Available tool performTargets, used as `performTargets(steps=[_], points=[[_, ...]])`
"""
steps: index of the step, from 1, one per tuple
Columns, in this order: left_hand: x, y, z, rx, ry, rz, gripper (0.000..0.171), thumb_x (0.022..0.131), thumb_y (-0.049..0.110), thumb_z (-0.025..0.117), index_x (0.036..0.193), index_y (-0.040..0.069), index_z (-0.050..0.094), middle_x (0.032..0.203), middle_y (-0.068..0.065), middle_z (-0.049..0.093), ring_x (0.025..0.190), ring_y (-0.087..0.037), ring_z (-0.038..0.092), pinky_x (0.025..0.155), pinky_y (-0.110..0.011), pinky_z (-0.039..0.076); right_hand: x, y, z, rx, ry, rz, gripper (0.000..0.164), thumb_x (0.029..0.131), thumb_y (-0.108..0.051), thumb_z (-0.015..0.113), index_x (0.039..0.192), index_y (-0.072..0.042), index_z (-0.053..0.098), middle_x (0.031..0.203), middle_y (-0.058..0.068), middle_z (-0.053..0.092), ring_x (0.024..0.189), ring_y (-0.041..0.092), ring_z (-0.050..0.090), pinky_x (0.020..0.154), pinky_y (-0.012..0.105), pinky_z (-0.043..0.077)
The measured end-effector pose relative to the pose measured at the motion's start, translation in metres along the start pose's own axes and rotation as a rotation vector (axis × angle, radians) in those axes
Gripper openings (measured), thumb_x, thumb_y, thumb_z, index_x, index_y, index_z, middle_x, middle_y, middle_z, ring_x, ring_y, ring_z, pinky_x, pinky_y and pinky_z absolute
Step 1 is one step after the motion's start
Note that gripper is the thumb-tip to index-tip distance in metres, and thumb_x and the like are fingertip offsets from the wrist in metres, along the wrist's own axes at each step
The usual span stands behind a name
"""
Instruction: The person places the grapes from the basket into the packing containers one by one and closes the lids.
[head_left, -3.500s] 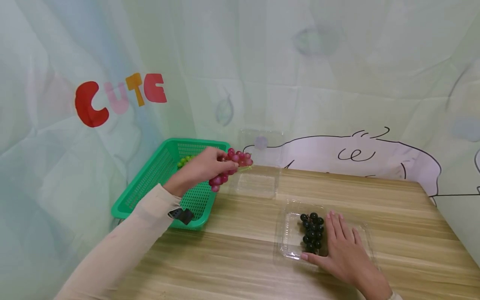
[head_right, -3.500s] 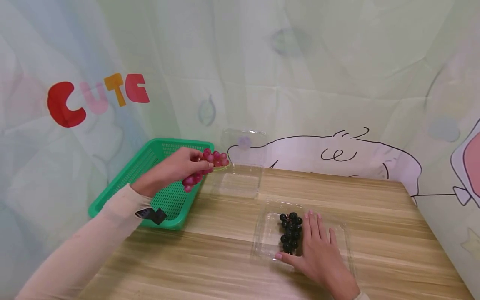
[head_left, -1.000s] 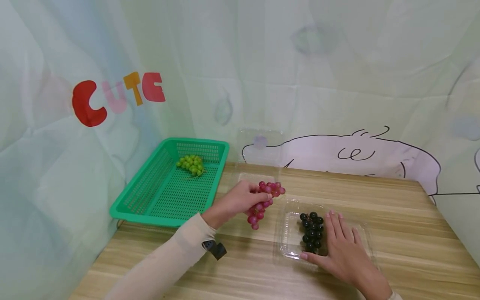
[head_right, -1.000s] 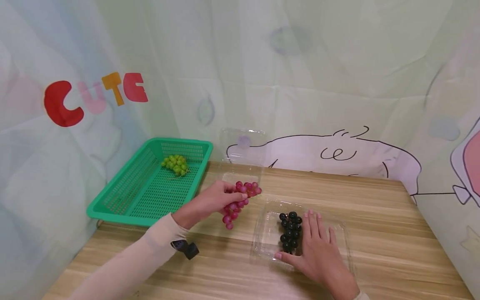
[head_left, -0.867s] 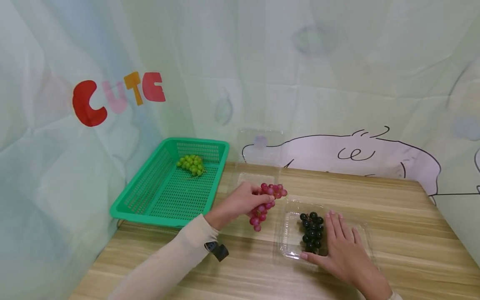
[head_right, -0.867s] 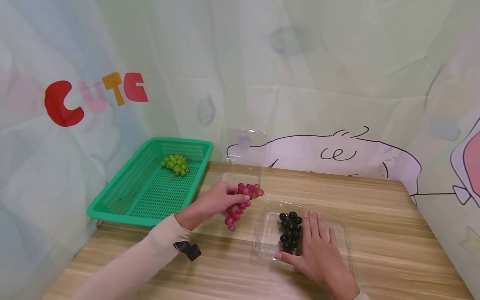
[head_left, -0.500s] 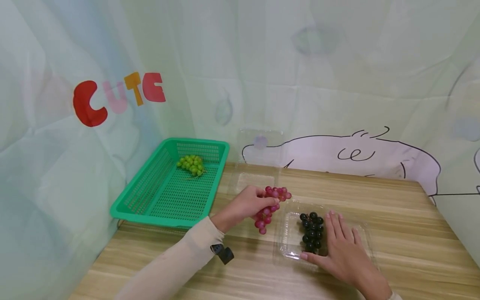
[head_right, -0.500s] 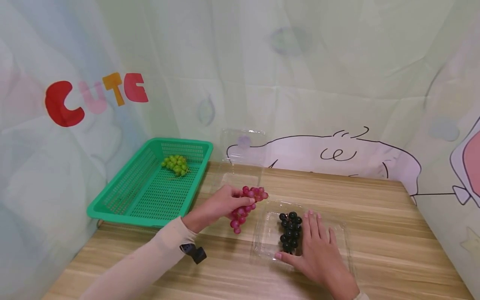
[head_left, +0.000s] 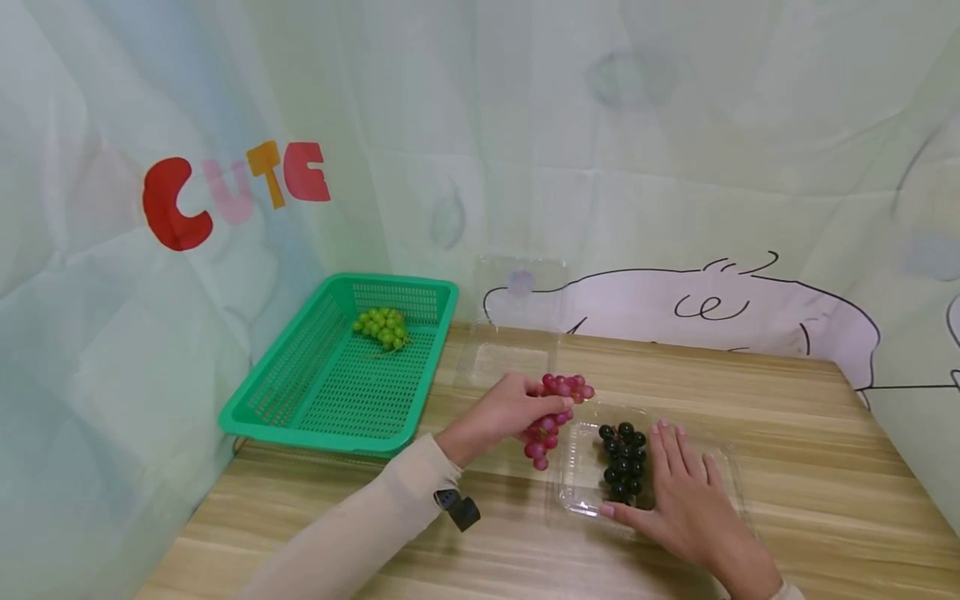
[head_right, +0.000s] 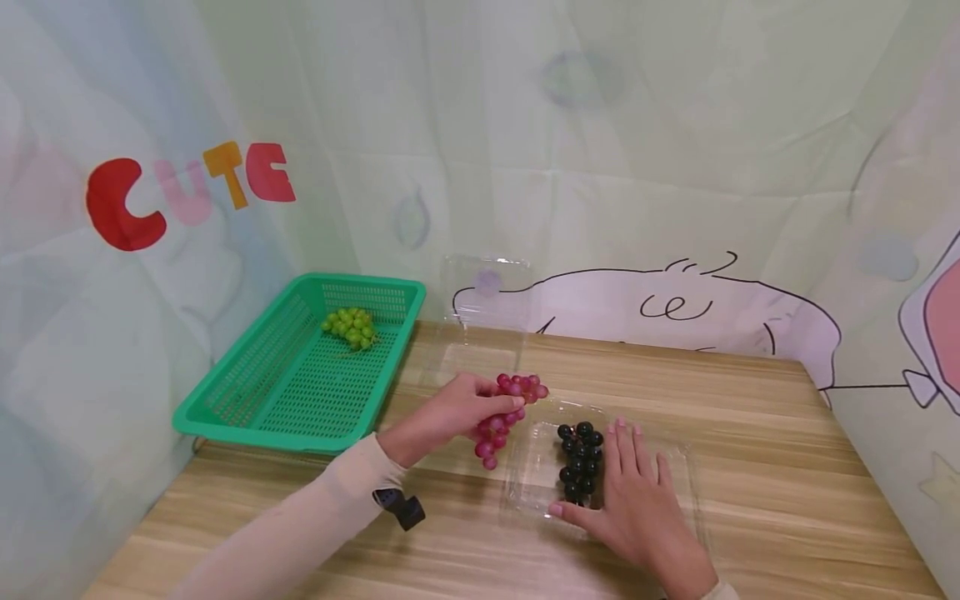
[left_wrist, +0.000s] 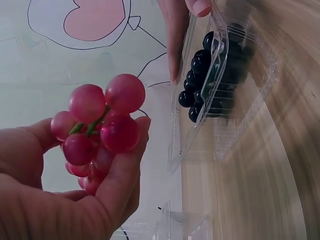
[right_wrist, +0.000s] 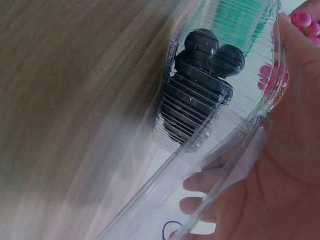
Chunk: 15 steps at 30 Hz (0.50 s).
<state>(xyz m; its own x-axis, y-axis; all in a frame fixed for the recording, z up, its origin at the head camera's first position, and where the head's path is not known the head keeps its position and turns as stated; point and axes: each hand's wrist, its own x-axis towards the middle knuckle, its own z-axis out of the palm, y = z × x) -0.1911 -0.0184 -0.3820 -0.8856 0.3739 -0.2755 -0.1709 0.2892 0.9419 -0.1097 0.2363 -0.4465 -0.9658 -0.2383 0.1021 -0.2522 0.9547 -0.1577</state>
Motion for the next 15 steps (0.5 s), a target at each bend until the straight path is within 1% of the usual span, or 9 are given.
performTargets(steps=[7,11,15], points=[[0.002,0.001,0.009,-0.012,-0.002,0.001,0.031,0.086,0.038,0.071,0.088,0.007,0.068,0.070,-0.007,0.066,0.061,-0.016,0.067,0.058,-0.032,0.058,0.002,-0.001,0.001,0.000,-0.027,0.009,0.122,0.072,-0.085,0.048,0.152,0.001,0.014,0.158,0.021,0.014,0.144,0.042,0.016,0.106,0.070,0.018],[0.003,0.001,0.014,0.008,0.007,0.002,0.033,0.085,0.041,0.071,0.086,0.008,0.068,0.071,-0.007,0.067,0.062,-0.016,0.067,0.058,-0.032,0.058,0.001,-0.001,0.000,-0.002,-0.020,0.007,0.122,0.072,-0.085,0.048,0.151,0.002,0.015,0.158,0.022,0.014,0.143,0.043,0.016,0.106,0.071,0.019],[0.004,0.002,0.018,0.043,0.023,-0.011,0.035,0.083,0.045,0.071,0.085,0.010,0.069,0.074,-0.006,0.068,0.064,-0.016,0.067,0.059,-0.031,0.057,0.000,-0.002,-0.001,-0.007,-0.016,0.002,0.121,0.073,-0.084,0.048,0.151,0.001,0.013,0.158,0.022,0.013,0.143,0.043,0.016,0.106,0.070,0.019]])
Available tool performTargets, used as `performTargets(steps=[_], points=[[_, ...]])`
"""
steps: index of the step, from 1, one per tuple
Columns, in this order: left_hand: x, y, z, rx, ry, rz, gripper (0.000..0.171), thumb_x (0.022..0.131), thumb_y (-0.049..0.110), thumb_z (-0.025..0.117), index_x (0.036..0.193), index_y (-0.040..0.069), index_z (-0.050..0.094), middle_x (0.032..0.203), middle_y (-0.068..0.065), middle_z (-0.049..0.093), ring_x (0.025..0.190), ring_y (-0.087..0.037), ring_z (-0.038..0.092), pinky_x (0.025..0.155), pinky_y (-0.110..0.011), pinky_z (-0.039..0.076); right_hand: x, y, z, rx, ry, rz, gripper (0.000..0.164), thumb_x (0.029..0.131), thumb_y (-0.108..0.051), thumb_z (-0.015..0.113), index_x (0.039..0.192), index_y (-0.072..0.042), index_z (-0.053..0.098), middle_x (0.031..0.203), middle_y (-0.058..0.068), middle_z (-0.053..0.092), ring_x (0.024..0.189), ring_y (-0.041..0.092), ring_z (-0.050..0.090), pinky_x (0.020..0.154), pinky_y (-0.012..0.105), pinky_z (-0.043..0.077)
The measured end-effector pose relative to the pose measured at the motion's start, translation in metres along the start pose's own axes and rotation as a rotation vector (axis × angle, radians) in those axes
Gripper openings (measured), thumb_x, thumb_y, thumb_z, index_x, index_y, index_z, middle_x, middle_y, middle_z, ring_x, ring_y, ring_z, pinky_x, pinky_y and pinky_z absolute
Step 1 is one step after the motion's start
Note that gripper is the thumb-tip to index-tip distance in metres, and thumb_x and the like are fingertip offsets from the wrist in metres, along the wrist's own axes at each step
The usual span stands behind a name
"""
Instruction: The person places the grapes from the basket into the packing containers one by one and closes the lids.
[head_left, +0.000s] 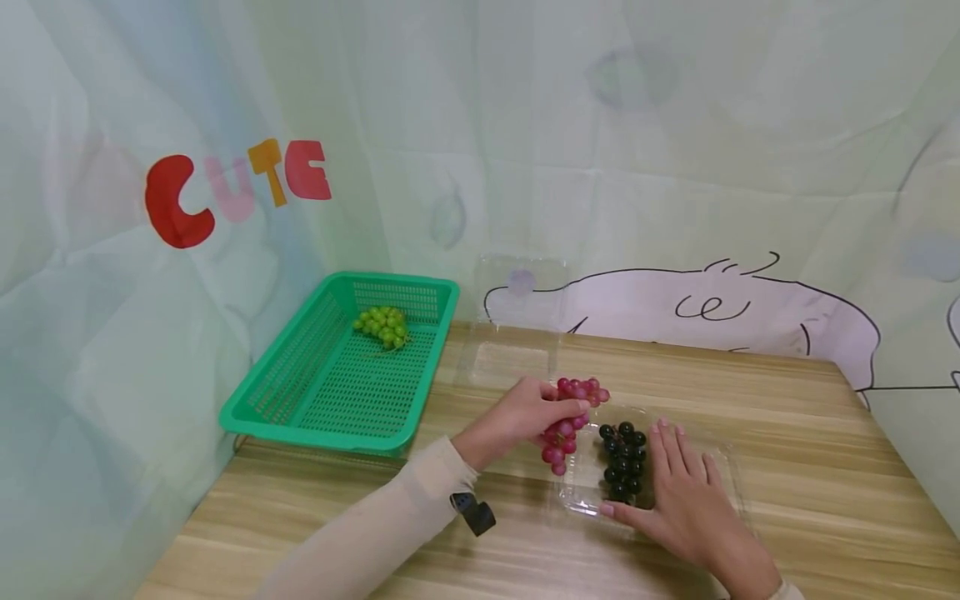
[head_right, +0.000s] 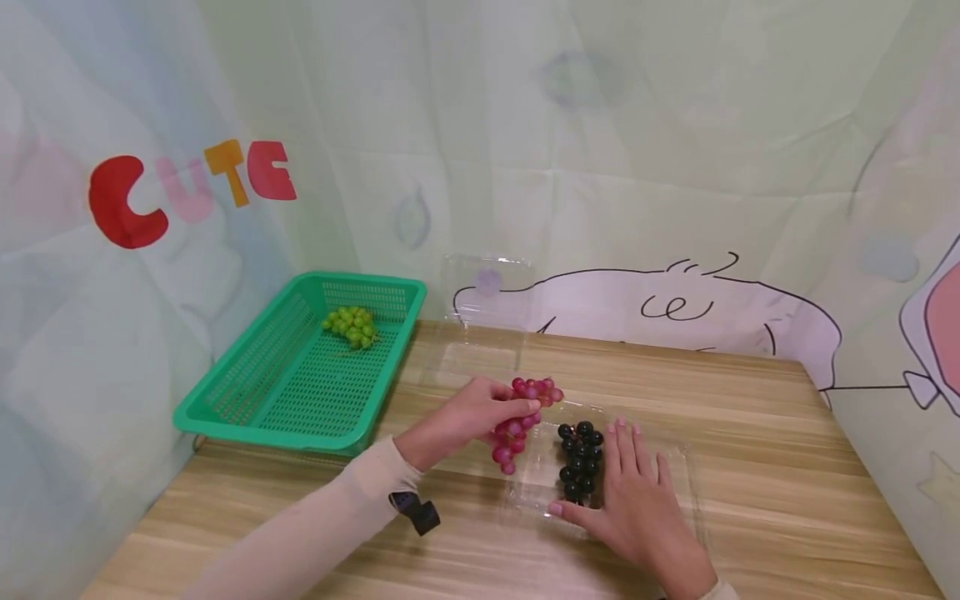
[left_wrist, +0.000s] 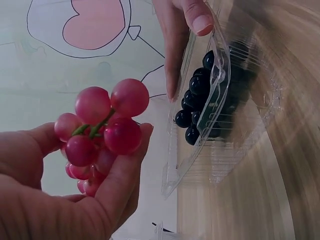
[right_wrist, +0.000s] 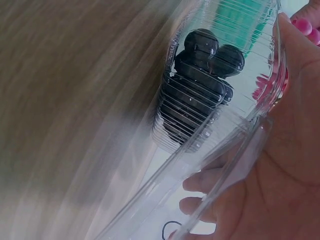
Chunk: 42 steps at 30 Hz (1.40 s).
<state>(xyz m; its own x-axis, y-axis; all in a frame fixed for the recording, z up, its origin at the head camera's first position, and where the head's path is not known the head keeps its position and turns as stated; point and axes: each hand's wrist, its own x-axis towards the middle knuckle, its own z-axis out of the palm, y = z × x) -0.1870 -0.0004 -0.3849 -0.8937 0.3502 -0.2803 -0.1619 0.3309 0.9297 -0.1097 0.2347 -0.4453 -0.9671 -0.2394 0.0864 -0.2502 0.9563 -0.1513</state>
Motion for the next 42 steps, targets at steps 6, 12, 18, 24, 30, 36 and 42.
performTargets(steps=[6,12,18,24,30,36,42], points=[[0.001,0.002,0.008,0.010,0.024,-0.024,0.035,0.083,0.044,0.072,0.084,0.010,0.068,0.076,-0.007,0.068,0.065,-0.019,0.069,0.060,-0.032,0.058,0.000,0.000,-0.001,0.005,-0.008,0.005,0.121,0.073,-0.084,0.049,0.152,0.000,0.010,0.158,0.021,0.013,0.143,0.043,0.016,0.106,0.070,0.019],[0.003,0.003,0.015,0.122,0.088,-0.015,0.033,0.083,0.046,0.071,0.078,0.013,0.068,0.071,-0.003,0.068,0.062,-0.015,0.065,0.058,-0.031,0.056,0.001,0.000,-0.001,0.006,-0.007,0.003,0.121,0.073,-0.084,0.049,0.152,0.000,0.010,0.158,0.022,0.015,0.143,0.044,0.017,0.106,0.070,0.019],[0.006,0.002,0.023,0.152,0.109,0.006,0.031,0.083,0.046,0.071,0.074,0.016,0.068,0.067,-0.002,0.068,0.057,-0.013,0.063,0.056,-0.033,0.054,0.000,0.000,-0.001,0.000,0.001,-0.004,0.121,0.073,-0.084,0.049,0.151,0.002,0.013,0.157,0.022,0.015,0.143,0.043,0.017,0.106,0.070,0.020],[0.010,-0.001,0.029,0.189,0.129,0.015,0.034,0.082,0.046,0.072,0.068,0.016,0.067,0.062,0.000,0.065,0.049,-0.009,0.049,0.043,-0.024,0.041,0.000,0.001,-0.001,-0.001,-0.002,-0.003,0.122,0.073,-0.085,0.047,0.151,0.002,0.013,0.157,0.022,0.015,0.143,0.043,0.017,0.106,0.070,0.020],[0.011,-0.004,0.032,0.251,0.175,0.053,0.038,0.082,0.045,0.072,0.062,0.014,0.063,0.053,0.002,0.057,0.042,-0.007,0.038,0.035,-0.020,0.031,0.000,0.001,0.000,0.000,-0.003,-0.002,0.121,0.073,-0.084,0.048,0.151,0.002,0.013,0.157,0.022,0.015,0.143,0.043,0.017,0.106,0.070,0.020],[0.012,-0.006,0.037,0.262,0.187,0.070,0.034,0.083,0.043,0.071,0.062,0.017,0.064,0.050,0.003,0.057,0.039,-0.007,0.041,0.034,-0.019,0.031,0.000,0.000,-0.001,0.002,-0.005,0.000,0.121,0.073,-0.084,0.049,0.151,0.002,0.014,0.157,0.023,0.016,0.143,0.043,0.017,0.105,0.071,0.020],[0.013,-0.008,0.041,0.319,0.210,0.119,0.037,0.083,0.041,0.072,0.058,0.016,0.061,0.045,0.006,0.051,0.036,-0.005,0.039,0.032,-0.019,0.029,0.000,0.000,-0.001,0.008,-0.004,-0.002,0.121,0.073,-0.083,0.049,0.151,0.002,0.013,0.157,0.022,0.015,0.143,0.043,0.017,0.106,0.071,0.019]])
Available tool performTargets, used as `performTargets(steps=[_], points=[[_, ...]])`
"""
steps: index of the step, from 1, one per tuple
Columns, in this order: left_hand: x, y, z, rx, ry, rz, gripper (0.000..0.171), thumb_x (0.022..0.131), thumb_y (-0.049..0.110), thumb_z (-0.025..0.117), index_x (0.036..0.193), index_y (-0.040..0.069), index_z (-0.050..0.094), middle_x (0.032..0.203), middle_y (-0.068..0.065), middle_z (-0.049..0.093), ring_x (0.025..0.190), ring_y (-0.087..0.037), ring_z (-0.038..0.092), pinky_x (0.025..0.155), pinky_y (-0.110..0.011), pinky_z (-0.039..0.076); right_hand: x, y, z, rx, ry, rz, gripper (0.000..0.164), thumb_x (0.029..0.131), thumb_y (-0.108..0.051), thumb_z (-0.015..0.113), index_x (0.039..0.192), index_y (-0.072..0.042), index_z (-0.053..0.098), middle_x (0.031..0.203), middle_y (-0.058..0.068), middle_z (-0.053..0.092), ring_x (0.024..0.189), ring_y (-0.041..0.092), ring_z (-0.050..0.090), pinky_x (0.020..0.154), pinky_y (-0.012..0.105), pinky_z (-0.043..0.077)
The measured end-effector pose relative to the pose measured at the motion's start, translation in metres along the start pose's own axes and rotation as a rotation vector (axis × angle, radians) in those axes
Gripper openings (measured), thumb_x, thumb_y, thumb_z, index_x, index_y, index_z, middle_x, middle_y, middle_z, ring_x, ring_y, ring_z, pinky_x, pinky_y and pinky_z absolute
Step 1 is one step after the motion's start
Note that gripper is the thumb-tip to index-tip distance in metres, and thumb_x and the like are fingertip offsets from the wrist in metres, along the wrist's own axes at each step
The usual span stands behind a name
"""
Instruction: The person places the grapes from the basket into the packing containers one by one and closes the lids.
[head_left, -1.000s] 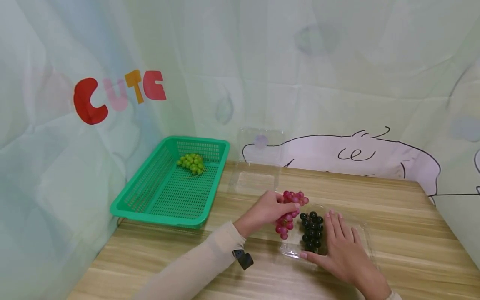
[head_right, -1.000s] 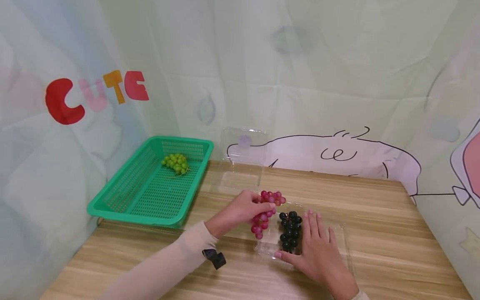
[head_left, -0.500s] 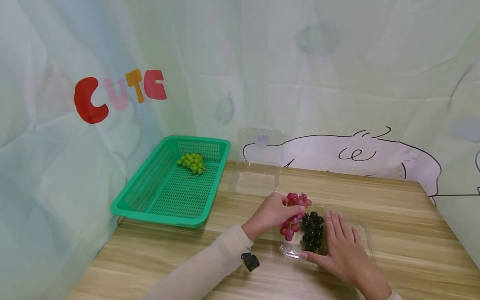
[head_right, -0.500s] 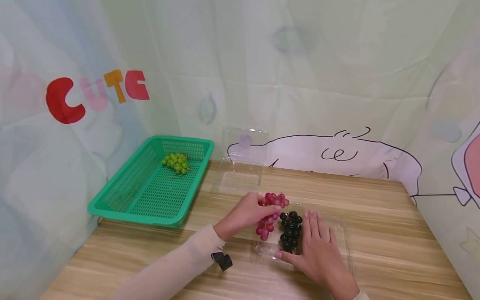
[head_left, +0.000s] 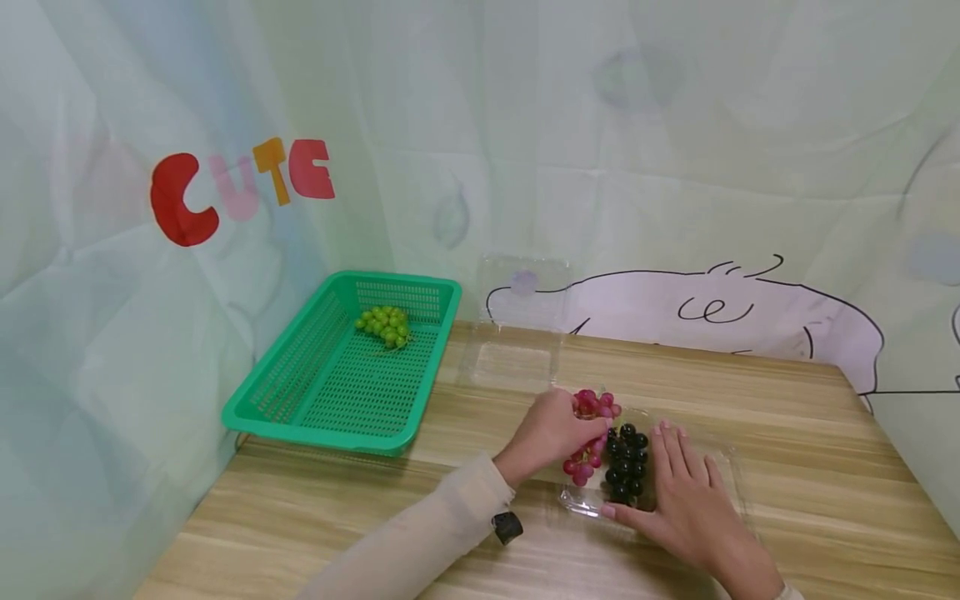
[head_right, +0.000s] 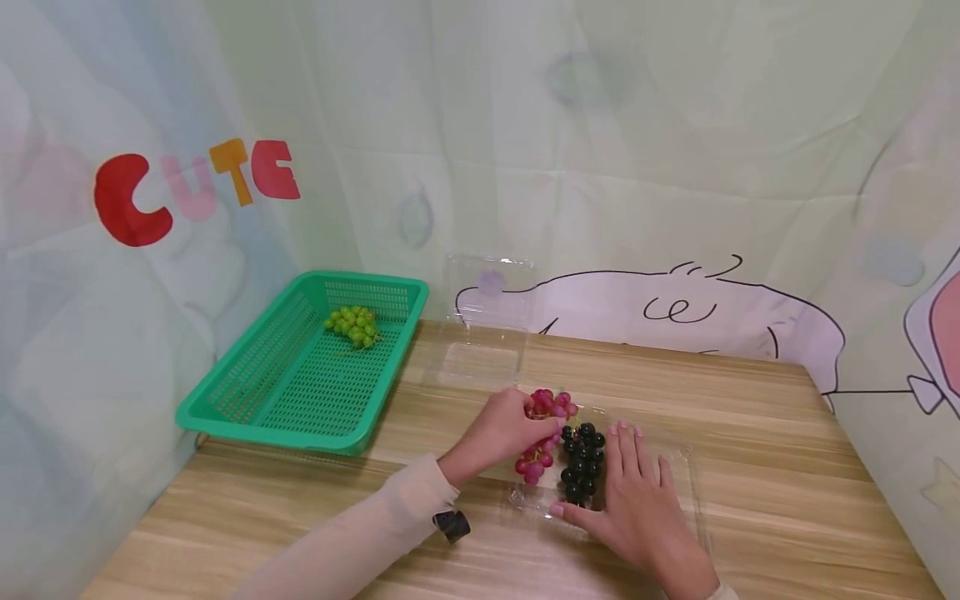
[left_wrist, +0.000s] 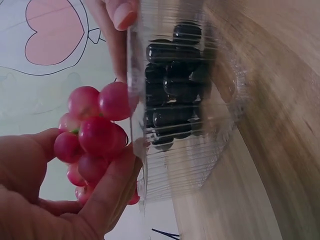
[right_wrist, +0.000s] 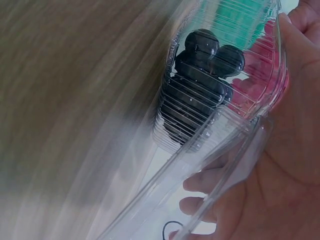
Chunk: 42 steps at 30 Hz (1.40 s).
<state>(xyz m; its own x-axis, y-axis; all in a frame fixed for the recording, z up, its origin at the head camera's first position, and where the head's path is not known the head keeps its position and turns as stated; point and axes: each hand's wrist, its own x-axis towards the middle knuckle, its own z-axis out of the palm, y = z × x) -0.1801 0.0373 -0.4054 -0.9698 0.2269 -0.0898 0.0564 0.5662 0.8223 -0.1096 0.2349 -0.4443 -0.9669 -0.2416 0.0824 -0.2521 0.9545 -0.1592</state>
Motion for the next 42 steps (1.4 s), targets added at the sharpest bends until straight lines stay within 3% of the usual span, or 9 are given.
performTargets(steps=[6,18,25,33,42], points=[[0.000,0.000,0.005,0.085,0.030,0.066,0.039,0.084,0.041,0.072,0.056,0.017,0.058,0.044,0.007,0.050,0.034,-0.003,0.041,0.032,-0.017,0.031,0.000,0.000,0.001,-0.006,-0.003,0.003,0.121,0.074,-0.083,0.049,0.151,0.002,0.012,0.157,0.022,0.014,0.143,0.043,0.016,0.106,0.070,0.020],[0.003,0.002,0.013,0.223,0.082,0.126,0.040,0.084,0.039,0.071,0.056,0.017,0.055,0.046,0.007,0.051,0.034,-0.001,0.045,0.032,-0.016,0.038,0.000,0.000,0.001,0.000,0.005,-0.003,0.121,0.073,-0.084,0.048,0.152,0.001,0.012,0.158,0.021,0.013,0.144,0.042,0.016,0.106,0.070,0.020],[0.003,0.003,0.019,0.254,0.068,0.114,0.037,0.084,0.037,0.071,0.057,0.017,0.056,0.044,0.008,0.052,0.031,-0.002,0.048,0.032,-0.017,0.038,0.001,0.000,0.002,0.003,0.011,-0.006,0.121,0.073,-0.084,0.049,0.151,0.001,0.014,0.157,0.022,0.015,0.144,0.042,0.016,0.106,0.070,0.020],[0.001,0.004,0.025,0.430,0.082,0.183,0.046,0.085,0.044,0.070,0.051,0.019,0.052,0.040,0.010,0.042,0.032,0.000,0.037,0.032,-0.016,0.030,0.001,0.002,0.004,-0.006,0.013,-0.008,0.122,0.072,-0.086,0.046,0.151,0.002,0.014,0.157,0.022,0.016,0.143,0.042,0.017,0.106,0.070,0.020],[-0.003,0.004,0.030,0.542,0.059,0.255,0.040,0.082,0.049,0.069,0.060,0.018,0.057,0.052,0.009,0.048,0.039,0.000,0.042,0.038,-0.014,0.035,0.000,0.002,0.003,-0.006,0.018,-0.011,0.122,0.072,-0.085,0.047,0.151,0.002,0.015,0.157,0.022,0.018,0.143,0.042,0.019,0.105,0.070,0.022]])
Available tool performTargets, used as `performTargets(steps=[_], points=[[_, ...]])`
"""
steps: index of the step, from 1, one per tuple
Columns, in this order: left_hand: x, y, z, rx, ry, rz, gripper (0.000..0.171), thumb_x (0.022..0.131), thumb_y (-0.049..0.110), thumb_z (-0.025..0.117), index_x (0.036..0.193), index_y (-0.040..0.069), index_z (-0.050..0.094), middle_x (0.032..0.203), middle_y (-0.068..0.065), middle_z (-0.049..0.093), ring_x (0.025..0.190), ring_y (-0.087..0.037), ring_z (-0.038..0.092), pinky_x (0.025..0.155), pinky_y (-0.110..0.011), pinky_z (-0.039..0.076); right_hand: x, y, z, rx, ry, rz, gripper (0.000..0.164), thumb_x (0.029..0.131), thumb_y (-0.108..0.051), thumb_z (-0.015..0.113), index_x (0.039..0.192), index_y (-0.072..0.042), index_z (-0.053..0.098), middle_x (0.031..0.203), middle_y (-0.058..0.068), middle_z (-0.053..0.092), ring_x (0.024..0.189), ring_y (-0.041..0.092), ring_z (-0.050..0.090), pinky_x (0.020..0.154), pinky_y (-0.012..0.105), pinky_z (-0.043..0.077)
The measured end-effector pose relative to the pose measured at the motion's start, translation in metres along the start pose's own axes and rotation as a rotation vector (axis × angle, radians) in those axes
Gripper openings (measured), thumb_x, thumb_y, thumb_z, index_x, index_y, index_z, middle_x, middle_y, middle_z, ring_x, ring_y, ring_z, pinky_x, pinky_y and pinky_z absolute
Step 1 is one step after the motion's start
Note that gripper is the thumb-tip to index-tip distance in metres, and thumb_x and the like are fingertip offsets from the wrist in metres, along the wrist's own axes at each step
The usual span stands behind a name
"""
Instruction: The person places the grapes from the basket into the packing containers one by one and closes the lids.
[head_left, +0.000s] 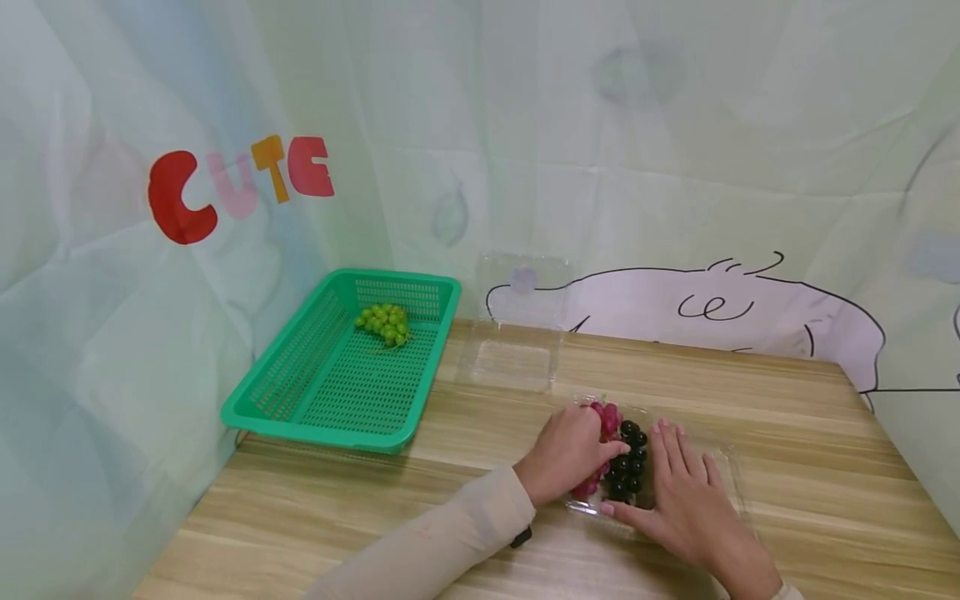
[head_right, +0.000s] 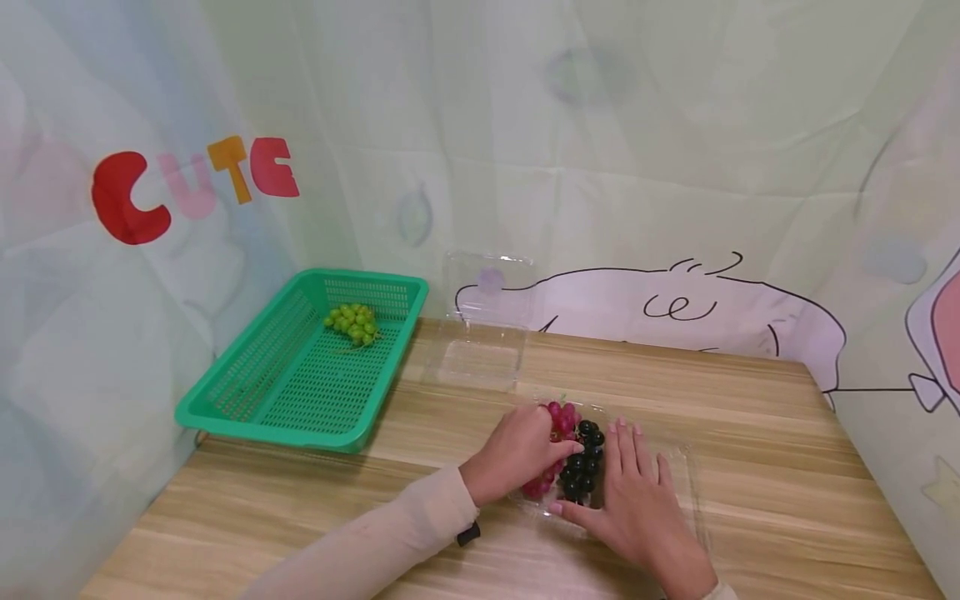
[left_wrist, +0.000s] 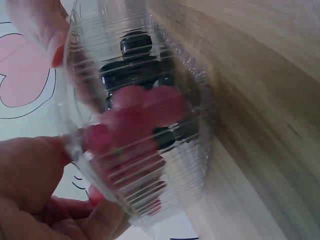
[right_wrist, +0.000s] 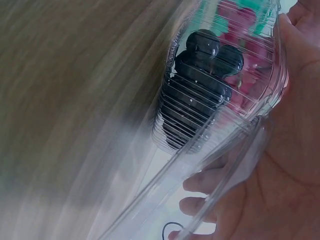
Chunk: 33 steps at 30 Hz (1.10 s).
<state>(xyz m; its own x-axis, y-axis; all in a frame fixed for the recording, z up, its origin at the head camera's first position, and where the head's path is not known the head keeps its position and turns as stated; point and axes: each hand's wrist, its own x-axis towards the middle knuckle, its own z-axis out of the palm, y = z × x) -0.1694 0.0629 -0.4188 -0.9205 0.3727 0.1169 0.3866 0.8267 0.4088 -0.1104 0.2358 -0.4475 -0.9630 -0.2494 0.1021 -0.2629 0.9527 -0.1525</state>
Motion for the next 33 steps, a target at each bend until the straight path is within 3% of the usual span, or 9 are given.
performTargets(steps=[5,10,16,24,29,33], points=[[-0.0025,0.0023,-0.0026,0.033,-0.019,0.020,0.036,0.082,0.045,0.072,0.064,0.016,0.061,0.057,0.008,0.049,0.044,0.000,0.040,0.039,-0.013,0.035,-0.0007,-0.0005,-0.0010,-0.001,0.008,-0.002,0.122,0.072,-0.085,0.047,0.151,0.001,0.015,0.157,0.022,0.019,0.143,0.042,0.019,0.105,0.070,0.022],[-0.0036,0.0051,-0.0059,0.123,-0.012,0.034,0.033,0.083,0.040,0.073,0.083,0.008,0.067,0.072,0.003,0.058,0.055,-0.003,0.050,0.047,-0.015,0.043,-0.0016,-0.0004,-0.0021,0.002,0.018,-0.007,0.121,0.072,-0.085,0.047,0.151,0.001,0.016,0.156,0.023,0.019,0.142,0.043,0.020,0.105,0.069,0.022],[-0.0029,0.0029,-0.0044,0.128,0.015,0.052,0.041,0.084,0.037,0.073,0.105,0.006,0.056,0.077,0.000,0.062,0.062,-0.007,0.059,0.052,-0.019,0.048,-0.0023,0.0003,-0.0023,0.005,0.017,-0.008,0.122,0.072,-0.085,0.047,0.151,0.001,0.015,0.156,0.023,0.019,0.142,0.043,0.019,0.106,0.068,0.022],[-0.0025,0.0039,-0.0030,0.104,-0.064,0.043,0.018,0.089,0.029,0.068,0.090,0.012,0.063,0.061,0.008,0.052,0.047,-0.002,0.046,0.042,-0.016,0.038,-0.0029,0.0000,-0.0024,0.005,0.015,-0.004,0.122,0.072,-0.085,0.047,0.151,0.001,0.014,0.156,0.023,0.019,0.142,0.043,0.020,0.106,0.068,0.022],[-0.0026,0.0068,-0.0009,0.108,-0.082,0.033,0.023,0.089,0.028,0.069,0.072,0.014,0.067,0.054,0.010,0.052,0.040,0.000,0.044,0.037,-0.013,0.036,-0.0026,-0.0003,-0.0024,0.007,0.004,0.001,0.122,0.072,-0.085,0.047,0.152,0.000,0.011,0.157,0.022,0.017,0.143,0.043,0.019,0.105,0.069,0.022],[-0.0032,0.0074,-0.0023,0.131,-0.080,0.037,0.021,0.087,0.029,0.071,0.074,0.013,0.069,0.056,0.009,0.054,0.043,0.000,0.044,0.038,-0.013,0.036,-0.0022,-0.0006,-0.0018,0.004,0.000,-0.002,0.122,0.072,-0.085,0.047,0.152,0.000,0.011,0.158,0.022,0.015,0.143,0.043,0.018,0.105,0.070,0.022]])
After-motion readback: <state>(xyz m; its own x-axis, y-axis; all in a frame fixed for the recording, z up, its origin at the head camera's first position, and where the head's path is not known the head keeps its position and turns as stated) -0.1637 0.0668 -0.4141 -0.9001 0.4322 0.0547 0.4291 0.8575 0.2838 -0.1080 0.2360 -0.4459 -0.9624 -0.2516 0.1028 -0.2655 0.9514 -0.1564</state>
